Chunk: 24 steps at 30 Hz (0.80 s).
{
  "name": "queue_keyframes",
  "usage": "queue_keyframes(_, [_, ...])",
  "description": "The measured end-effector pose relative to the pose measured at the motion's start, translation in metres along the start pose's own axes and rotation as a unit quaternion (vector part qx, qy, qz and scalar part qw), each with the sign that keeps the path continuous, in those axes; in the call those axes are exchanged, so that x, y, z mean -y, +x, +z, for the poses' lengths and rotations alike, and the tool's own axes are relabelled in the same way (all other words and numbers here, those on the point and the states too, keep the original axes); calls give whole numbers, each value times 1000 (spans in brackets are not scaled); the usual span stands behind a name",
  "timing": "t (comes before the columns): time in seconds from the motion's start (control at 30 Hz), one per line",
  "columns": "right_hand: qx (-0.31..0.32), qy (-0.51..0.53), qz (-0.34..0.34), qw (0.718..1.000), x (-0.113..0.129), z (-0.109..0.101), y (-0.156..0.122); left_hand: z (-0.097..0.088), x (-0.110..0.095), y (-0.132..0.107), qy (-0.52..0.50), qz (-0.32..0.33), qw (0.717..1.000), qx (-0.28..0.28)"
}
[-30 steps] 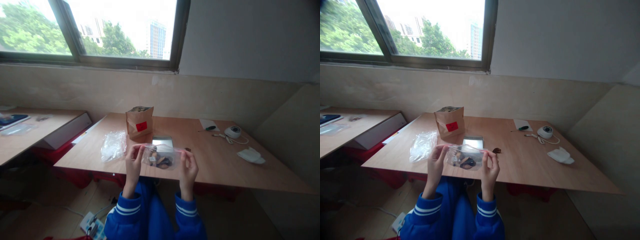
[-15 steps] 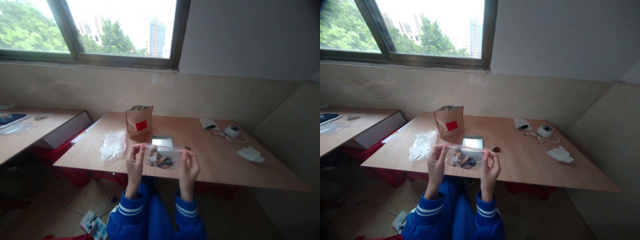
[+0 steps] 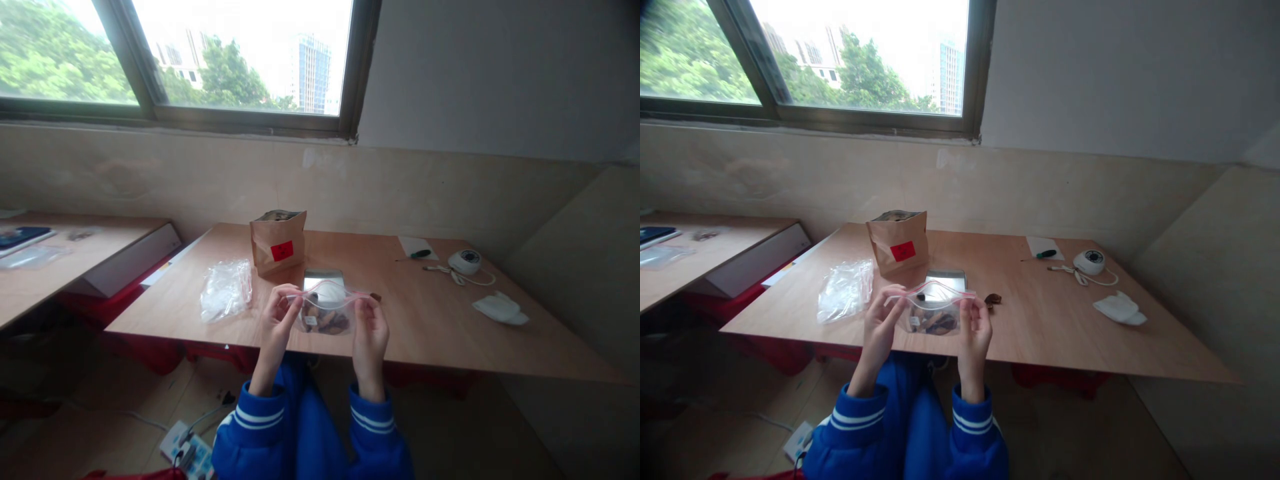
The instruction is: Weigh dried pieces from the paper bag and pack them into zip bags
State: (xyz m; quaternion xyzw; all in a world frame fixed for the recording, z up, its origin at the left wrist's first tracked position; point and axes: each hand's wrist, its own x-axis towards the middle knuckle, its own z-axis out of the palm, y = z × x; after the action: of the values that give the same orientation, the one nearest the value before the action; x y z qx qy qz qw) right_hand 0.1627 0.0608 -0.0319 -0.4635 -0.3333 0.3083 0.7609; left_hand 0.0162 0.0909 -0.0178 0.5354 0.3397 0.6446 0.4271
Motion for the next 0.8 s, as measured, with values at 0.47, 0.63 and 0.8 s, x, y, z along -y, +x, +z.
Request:
queue_keyframes(0.47, [-34, 1, -8, 999, -1, -9, 4, -5, 0, 0, -13, -40, 999, -15])
queue_keyframes(0.63, [-41, 2, 16, 999, 1, -13, 4, -6, 0, -2, -9, -50, 998, -34])
queue_keyframes(0.8, [-50, 3, 32, 998, 5, -12, 3, -4, 0, -2, -4, -61, 997, -38])
